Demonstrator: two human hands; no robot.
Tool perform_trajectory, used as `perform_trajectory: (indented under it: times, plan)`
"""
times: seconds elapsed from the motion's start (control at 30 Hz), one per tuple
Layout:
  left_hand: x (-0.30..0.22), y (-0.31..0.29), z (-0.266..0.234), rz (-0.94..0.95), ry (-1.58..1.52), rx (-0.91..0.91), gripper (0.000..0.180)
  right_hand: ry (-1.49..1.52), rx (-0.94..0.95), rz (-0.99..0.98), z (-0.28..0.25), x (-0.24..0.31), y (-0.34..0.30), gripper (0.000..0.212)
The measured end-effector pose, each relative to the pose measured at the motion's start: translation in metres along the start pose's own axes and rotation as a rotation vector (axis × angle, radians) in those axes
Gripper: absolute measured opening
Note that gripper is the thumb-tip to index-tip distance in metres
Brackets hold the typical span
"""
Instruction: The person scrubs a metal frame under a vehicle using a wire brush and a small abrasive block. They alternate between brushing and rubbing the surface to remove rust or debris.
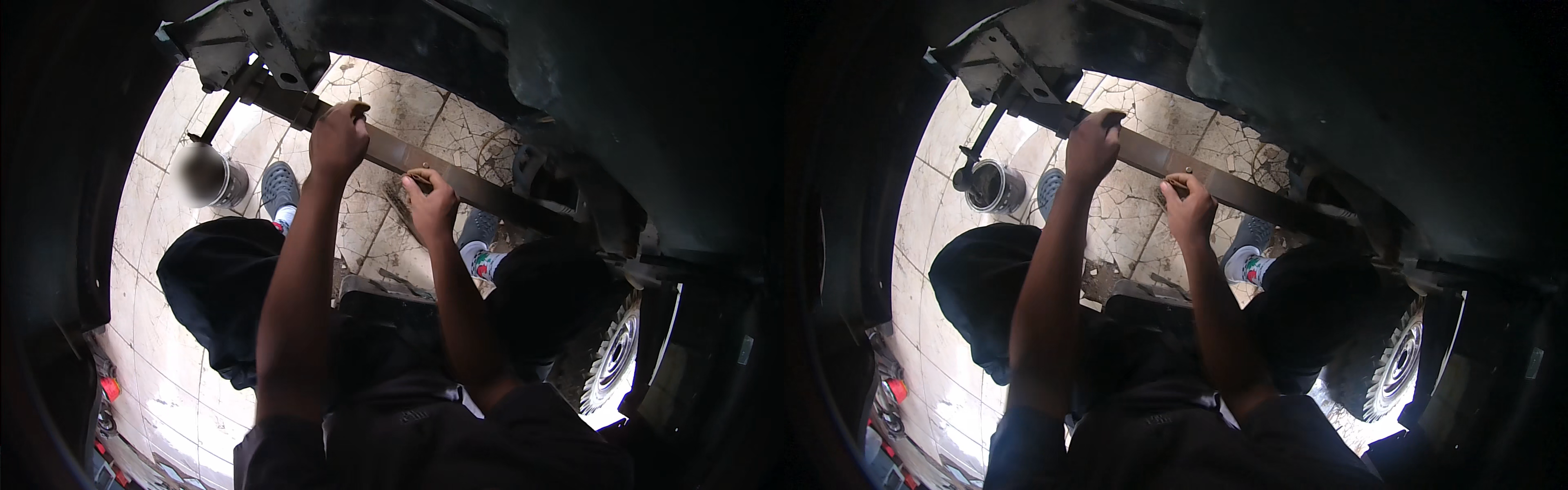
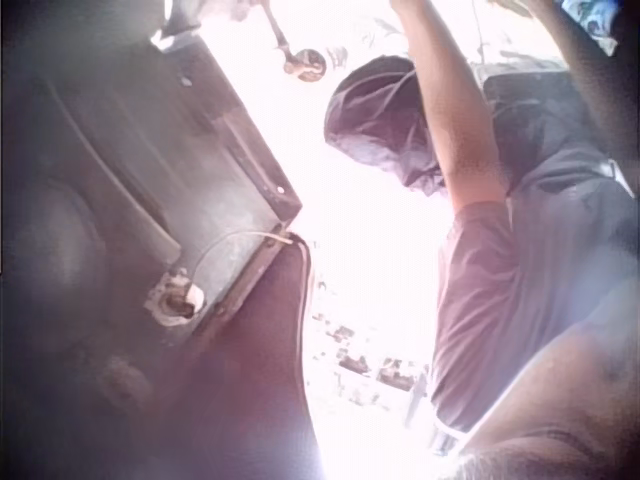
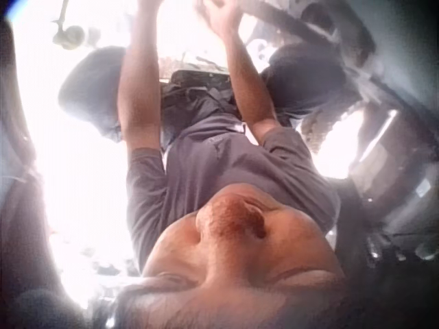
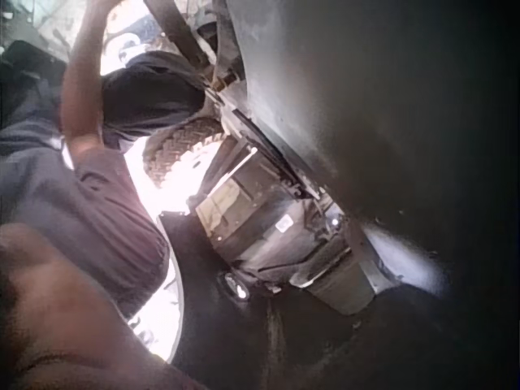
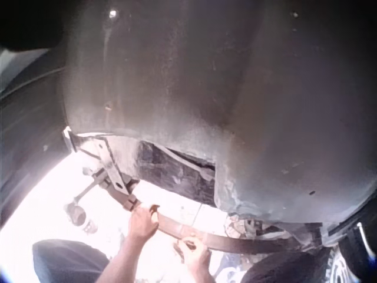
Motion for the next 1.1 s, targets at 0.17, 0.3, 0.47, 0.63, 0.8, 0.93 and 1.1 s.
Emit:
perform_trajectory:
  times: [0.17,0.3,0.47,0.63,0.8,0.93,1.1]
  plan:
    - [0.064,0.040,0.012,0.316,0.442,0.121,0.020,-0.215,0.049,-0.229,0.021,-0.006,0.042,0.015]
    - [0.064,0.060,0.016,0.316,0.494,0.215,0.018,-0.264,0.089,-0.344,0.018,-0.016,0.050,0.011]
    - [0.069,0.058,0.025,0.445,0.602,0.047,0.020,-0.443,0.022,-0.471,0.021,-0.017,0.051,0.010]
    - [0.074,0.054,0.030,0.459,0.627,-0.007,0.022,-0.425,0.000,-0.405,0.028,-0.017,0.069,0.007]
    - [0.074,0.054,0.033,0.441,0.604,-0.008,0.020,-0.311,0.040,-0.310,0.028,-0.024,0.080,0.012]
    - [0.074,0.054,0.029,0.442,0.604,-0.019,0.018,-0.364,0.064,-0.344,0.023,-0.019,0.055,0.015]
    - [0.067,0.055,0.027,0.458,0.561,-0.043,0.016,-0.356,0.032,-0.341,0.022,-0.016,0.097,0.015]
Point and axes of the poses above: each hand's wrist, its own y-axis towards the middle knuckle, its own z-axis out of the palm, x = y × z, the point moved 2 cm from there along y, towards the middle knuckle, and after that the axes turned 2 degrees about -y, right-handed, at the moved point
